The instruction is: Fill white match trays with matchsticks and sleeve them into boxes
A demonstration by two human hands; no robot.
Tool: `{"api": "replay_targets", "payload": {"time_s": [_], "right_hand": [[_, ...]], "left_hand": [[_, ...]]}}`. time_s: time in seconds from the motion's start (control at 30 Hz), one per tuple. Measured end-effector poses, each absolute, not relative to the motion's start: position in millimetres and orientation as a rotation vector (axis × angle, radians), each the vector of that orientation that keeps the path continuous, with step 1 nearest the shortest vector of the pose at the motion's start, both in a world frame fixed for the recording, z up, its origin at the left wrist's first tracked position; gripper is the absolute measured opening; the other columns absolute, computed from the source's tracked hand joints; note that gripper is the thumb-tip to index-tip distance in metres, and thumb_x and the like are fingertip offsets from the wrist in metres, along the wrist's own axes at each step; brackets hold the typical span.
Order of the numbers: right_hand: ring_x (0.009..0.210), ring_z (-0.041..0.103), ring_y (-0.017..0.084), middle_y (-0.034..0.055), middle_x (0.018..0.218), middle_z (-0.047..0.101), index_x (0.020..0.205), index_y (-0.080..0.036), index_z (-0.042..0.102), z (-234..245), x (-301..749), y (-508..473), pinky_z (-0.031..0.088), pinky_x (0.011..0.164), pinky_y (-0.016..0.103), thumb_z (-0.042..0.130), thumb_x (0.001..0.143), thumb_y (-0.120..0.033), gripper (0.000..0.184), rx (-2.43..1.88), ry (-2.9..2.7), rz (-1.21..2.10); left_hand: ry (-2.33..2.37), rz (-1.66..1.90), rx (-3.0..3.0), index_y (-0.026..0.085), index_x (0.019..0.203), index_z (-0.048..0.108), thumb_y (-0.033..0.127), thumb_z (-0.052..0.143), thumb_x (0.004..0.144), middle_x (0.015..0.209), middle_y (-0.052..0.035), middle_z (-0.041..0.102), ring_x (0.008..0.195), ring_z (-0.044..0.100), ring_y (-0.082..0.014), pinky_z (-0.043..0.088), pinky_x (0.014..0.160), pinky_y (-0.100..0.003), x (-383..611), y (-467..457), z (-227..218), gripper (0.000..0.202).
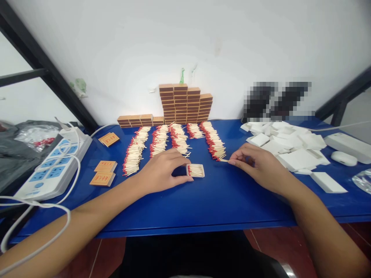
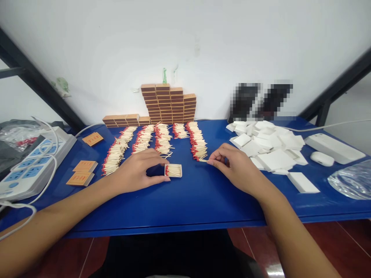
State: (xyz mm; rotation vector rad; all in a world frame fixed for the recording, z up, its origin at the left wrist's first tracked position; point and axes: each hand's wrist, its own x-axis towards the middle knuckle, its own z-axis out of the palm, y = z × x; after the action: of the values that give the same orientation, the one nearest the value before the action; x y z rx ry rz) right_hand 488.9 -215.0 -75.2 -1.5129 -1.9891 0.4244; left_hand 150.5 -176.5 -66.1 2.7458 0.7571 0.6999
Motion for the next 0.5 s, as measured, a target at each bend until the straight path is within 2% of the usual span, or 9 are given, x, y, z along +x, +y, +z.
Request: {"api": "replay_targets", "payload": {"time_s": [0.3,0.5], "right_hand": [[0.077,0.06,0.022,0.0059,0.09,0.066,0.088,-0.027,0.075,-74.5,487.7,-214.2,0.05,0.069,0.038,0.061,0.097,-0.071,0.047,-1.508,-1.989,0.452],[0.086,0.065,0.022,0.0054,0.096,0.07,0.088,-0.027,0.074,-58.8,461.7,-227.1,0.054,0.076,0.037,0.068,0.097,-0.061,0.036,-1.434,-1.905,0.615]], "left_hand": [[0.761,0.71,2.752,0.019,0.116,0.074,0.049,0.078,0.096,0.102,-0.0071,0.077,0.099,0.069,-0.0245,0.056,0.088,-0.039,150.0,-175.9,-66.8,0.035],[0.747,0.717,2.735,0.019,0.115,0.074,0.051,0.079,0.095,0.103,-0.007,0.077,0.1,0.07,-0.0247,0.055,0.09,-0.04,150.8,-177.4,-65.0,0.038]]}}
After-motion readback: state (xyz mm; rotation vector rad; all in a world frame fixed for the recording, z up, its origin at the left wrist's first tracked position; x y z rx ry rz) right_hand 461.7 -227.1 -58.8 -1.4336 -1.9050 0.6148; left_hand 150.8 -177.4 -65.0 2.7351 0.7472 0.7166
